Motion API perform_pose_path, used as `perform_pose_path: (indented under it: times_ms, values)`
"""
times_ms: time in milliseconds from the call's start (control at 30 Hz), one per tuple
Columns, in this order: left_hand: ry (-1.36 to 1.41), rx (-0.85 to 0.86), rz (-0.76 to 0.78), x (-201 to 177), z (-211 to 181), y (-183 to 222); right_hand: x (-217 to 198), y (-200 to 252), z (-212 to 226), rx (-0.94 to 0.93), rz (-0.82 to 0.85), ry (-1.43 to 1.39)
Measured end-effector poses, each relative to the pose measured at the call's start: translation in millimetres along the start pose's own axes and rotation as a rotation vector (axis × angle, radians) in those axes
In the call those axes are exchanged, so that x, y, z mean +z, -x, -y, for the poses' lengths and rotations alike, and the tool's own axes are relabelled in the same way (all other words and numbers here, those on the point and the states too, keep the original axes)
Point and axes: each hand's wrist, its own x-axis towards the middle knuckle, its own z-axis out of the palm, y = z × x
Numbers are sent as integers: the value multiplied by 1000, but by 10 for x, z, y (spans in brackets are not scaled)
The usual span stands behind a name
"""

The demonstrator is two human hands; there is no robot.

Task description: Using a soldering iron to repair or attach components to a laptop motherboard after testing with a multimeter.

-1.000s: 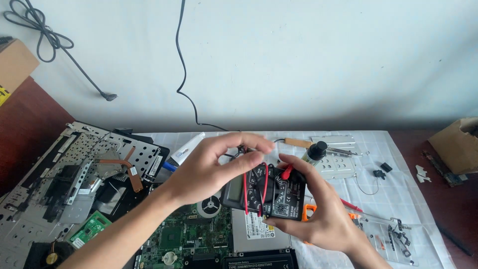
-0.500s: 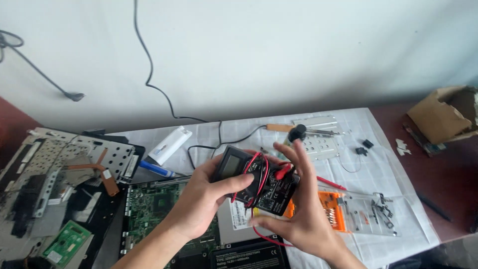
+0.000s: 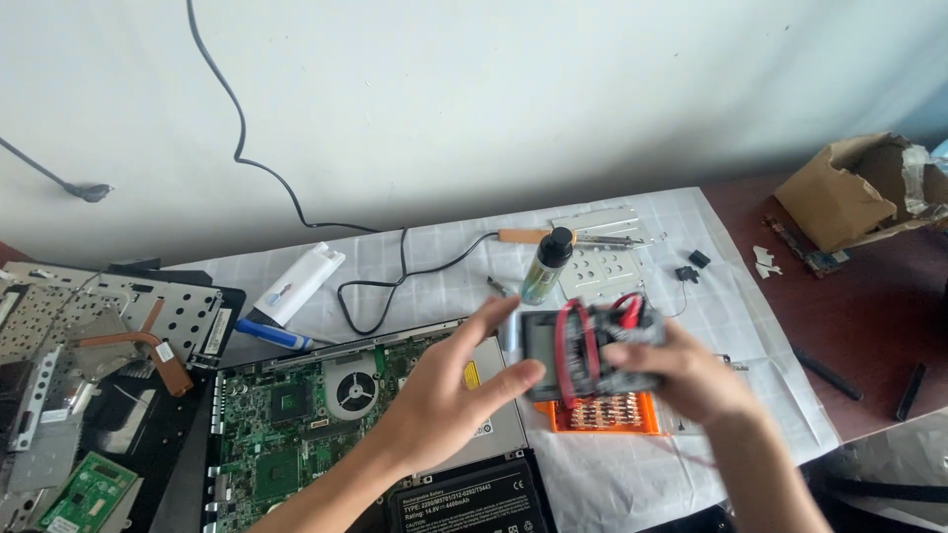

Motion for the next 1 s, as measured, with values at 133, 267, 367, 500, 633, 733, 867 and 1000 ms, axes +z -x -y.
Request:
perform_pose_path:
  times_ms: [133,267,367,500,633,733,867,1000]
  values:
    - [-82,35,-117,-190,149,41,-866,-242,150,-76,12,143]
    - [-212,-56,-300,-417,306,117,-1108,-389,333,155,-257,355]
    - [-199,-134,-355,-497,329,172,-1286,-492,257,225,-239,435]
    - [-266,-148,-356,-560,346,96,-1395,-523,251,370,-344,724]
    - [-400,-58,-309,-631,393,-292,-1285,-369,313,327,-460,777]
    - [-535,167,-286,-651,656,-794,-1379,-391,197,313,-450,1009]
    - [-754,227,-107,-532,1017,-1460,-1363,-362,76,306,-504,1033]
    - [-887,230,48,-358,1236,-1862,-1464,-366,-105,47,-551,1192]
